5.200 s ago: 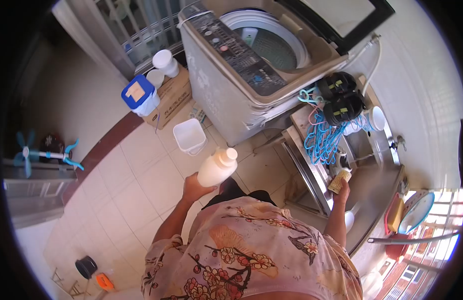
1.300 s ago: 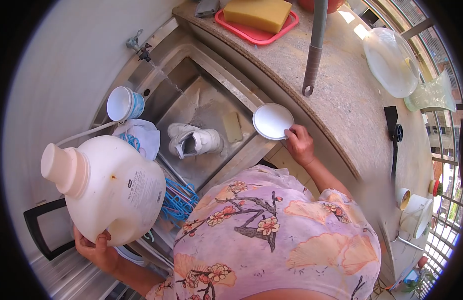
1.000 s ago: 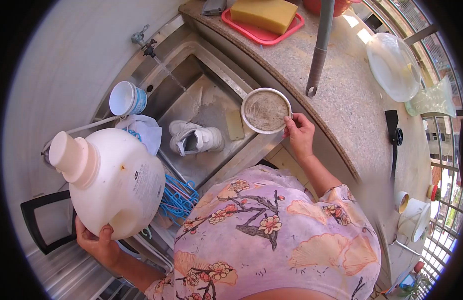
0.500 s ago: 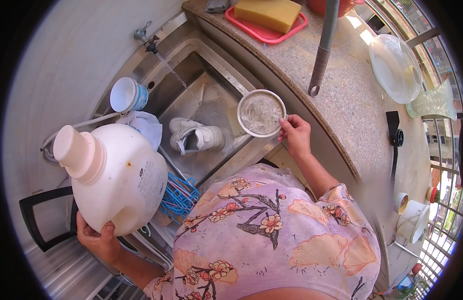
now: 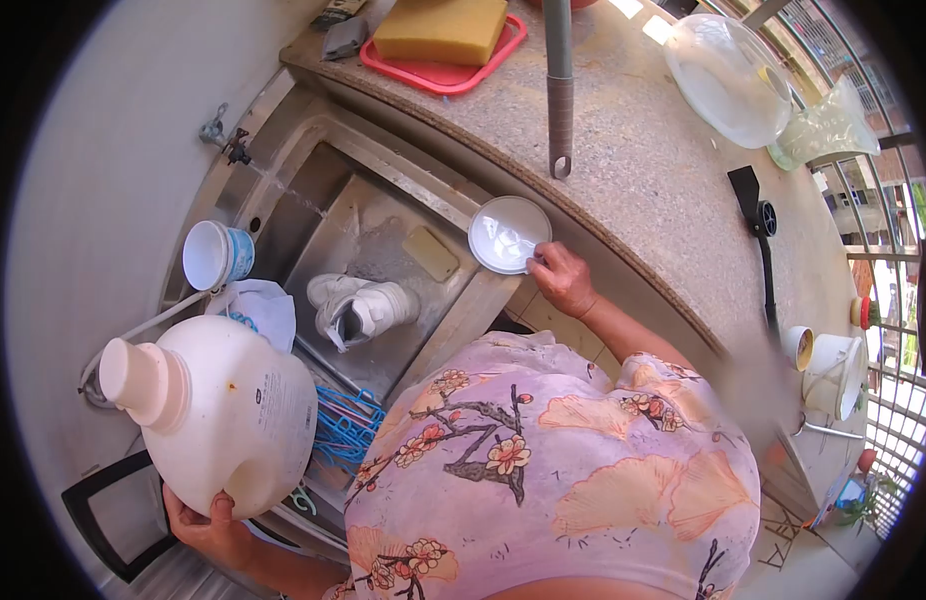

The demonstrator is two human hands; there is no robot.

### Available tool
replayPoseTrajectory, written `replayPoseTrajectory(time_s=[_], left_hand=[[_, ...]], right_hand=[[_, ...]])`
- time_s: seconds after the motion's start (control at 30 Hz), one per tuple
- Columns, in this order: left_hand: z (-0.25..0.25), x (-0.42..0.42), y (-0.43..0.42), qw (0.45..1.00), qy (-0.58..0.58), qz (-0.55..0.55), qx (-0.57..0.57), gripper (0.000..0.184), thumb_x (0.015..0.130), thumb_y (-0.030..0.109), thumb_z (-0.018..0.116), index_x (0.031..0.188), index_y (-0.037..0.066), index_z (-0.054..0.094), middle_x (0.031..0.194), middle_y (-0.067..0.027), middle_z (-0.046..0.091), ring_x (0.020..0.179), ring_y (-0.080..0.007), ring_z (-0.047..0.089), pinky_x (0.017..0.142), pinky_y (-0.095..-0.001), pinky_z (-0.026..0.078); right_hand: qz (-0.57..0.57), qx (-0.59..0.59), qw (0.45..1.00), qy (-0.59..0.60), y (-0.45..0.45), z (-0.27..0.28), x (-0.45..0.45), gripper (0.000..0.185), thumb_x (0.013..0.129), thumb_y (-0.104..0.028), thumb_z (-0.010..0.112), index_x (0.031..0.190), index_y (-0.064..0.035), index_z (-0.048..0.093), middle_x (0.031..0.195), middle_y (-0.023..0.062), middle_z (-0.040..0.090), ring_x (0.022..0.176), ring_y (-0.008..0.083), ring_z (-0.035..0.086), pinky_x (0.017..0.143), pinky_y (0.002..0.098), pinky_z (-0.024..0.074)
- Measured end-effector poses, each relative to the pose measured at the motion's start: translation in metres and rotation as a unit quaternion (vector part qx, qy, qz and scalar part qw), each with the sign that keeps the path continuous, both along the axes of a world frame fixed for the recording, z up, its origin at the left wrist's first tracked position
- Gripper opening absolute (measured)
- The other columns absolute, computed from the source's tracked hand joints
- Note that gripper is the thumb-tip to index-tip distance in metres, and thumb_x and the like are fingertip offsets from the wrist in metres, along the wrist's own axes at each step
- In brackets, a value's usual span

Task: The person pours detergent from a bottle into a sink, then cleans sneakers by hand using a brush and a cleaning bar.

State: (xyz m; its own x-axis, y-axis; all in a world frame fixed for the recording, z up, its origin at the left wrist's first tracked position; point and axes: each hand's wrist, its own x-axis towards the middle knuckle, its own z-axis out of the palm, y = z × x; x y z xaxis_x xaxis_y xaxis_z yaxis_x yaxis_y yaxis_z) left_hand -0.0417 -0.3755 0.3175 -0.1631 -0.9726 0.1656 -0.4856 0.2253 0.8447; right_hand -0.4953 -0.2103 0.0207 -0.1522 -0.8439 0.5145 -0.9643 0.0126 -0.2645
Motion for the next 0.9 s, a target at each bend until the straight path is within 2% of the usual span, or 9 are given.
replayPoseTrajectory(time_s=[0.03, 0.1, 0.23, 0.33, 0.5, 0.7, 0.77, 0.9], left_hand=[[0.0, 0.001, -0.002, 1.0, 0.002, -0.006, 0.006, 0.069, 0.065, 0.037, 0.081, 0.111, -0.007, 0.053, 0.098, -0.0096, 0.06, 0.089, -0.0177, 0.058, 0.081, -0.0283, 0.044], [-0.012, -0.008, -0.009, 0.997, 0.008, -0.016, -0.082, 0.05, 0.072, 0.029, 0.072, 0.105, -0.005, 0.056, 0.066, -0.0008, 0.051, 0.056, -0.0073, 0.044, 0.054, -0.0206, 0.032], [-0.009, -0.011, -0.019, 0.997, -0.05, -0.024, -0.048, 0.049, 0.072, 0.026, 0.071, 0.106, -0.005, 0.055, 0.067, -0.0015, 0.052, 0.057, -0.0078, 0.045, 0.054, -0.0212, 0.033], [-0.012, -0.02, -0.019, 0.996, -0.027, -0.035, -0.079, 0.05, 0.072, 0.024, 0.071, 0.108, -0.006, 0.055, 0.074, -0.003, 0.056, 0.06, -0.008, 0.047, 0.055, -0.0213, 0.035], [-0.01, -0.035, -0.016, 0.994, -0.016, -0.067, -0.08, 0.059, 0.07, 0.029, 0.076, 0.111, -0.007, 0.054, 0.087, -0.004, 0.059, 0.067, -0.0077, 0.05, 0.058, -0.0195, 0.037], [-0.01, -0.038, -0.011, 0.996, -0.007, -0.05, -0.078, 0.062, 0.069, 0.033, 0.078, 0.11, -0.008, 0.054, 0.088, -0.0043, 0.059, 0.07, -0.0085, 0.051, 0.062, -0.0189, 0.038], [-0.008, -0.032, -0.007, 0.998, -0.004, -0.051, -0.038, 0.068, 0.067, 0.032, 0.078, 0.114, -0.01, 0.052, 0.103, -0.0122, 0.06, 0.092, -0.0196, 0.059, 0.085, -0.0296, 0.044], [-0.009, -0.025, -0.004, 0.998, 0.01, -0.045, -0.035, 0.069, 0.066, 0.032, 0.079, 0.113, -0.011, 0.052, 0.102, -0.012, 0.061, 0.093, -0.0195, 0.059, 0.084, -0.0298, 0.044]], right_hand=[[0.012, 0.015, 1.0, 0.003, 0.002, -0.003, 0.001, 0.01, 0.071, -0.01, 0.06, 0.079, -0.006, 0.056, 0.086, 0.0088, 0.053, 0.075, 0.0226, 0.057, 0.059, 0.0324, 0.0492], [0.018, 0.025, 1.0, 0.002, 0.003, -0.009, 0.005, 0.009, 0.072, -0.011, 0.058, 0.078, -0.0063, 0.055, 0.087, 0.0094, 0.052, 0.079, 0.0235, 0.057, 0.061, 0.0337, 0.0499], [0.005, 0.042, 0.998, -0.038, 0.008, -0.007, 0.005, 0.011, 0.07, -0.01, 0.059, 0.079, -0.0059, 0.055, 0.087, 0.0102, 0.051, 0.08, 0.0256, 0.057, 0.063, 0.0358, 0.0505], [0.008, 0.035, 0.998, -0.057, 0.011, -0.001, 0.006, 0.015, 0.068, -0.009, 0.061, 0.081, -0.0052, 0.056, 0.088, 0.0109, 0.051, 0.08, 0.027, 0.056, 0.064, 0.0374, 0.0503], [-0.001, 0.039, 0.997, -0.065, 0.011, 0.021, 0.013, 0.02, 0.065, -0.007, 0.064, 0.084, -0.0047, 0.058, 0.09, 0.0123, 0.053, 0.08, 0.028, 0.057, 0.063, 0.038, 0.0494], [0.011, -0.011, 0.997, -0.074, -0.011, 0.052, 0.019, 0.021, 0.065, 0.0, 0.063, 0.085, -0.0037, 0.059, 0.089, 0.0129, 0.055, 0.074, 0.028, 0.057, 0.061, 0.0368, 0.0486], [0.017, -0.045, 0.996, -0.072, -0.02, 0.062, 0.02, 0.02, 0.066, 0.001, 0.063, 0.085, -0.0037, 0.058, 0.087, 0.0124, 0.055, 0.073, 0.0275, 0.058, 0.059, 0.0363, 0.0481], [0.032, -0.056, 0.995, -0.078, -0.032, 0.074, 0.02, 0.019, 0.068, 0.001, 0.064, 0.085, -0.004, 0.058, 0.085, 0.0121, 0.056, 0.072, 0.0274, 0.058, 0.057, 0.0358, 0.0479]])
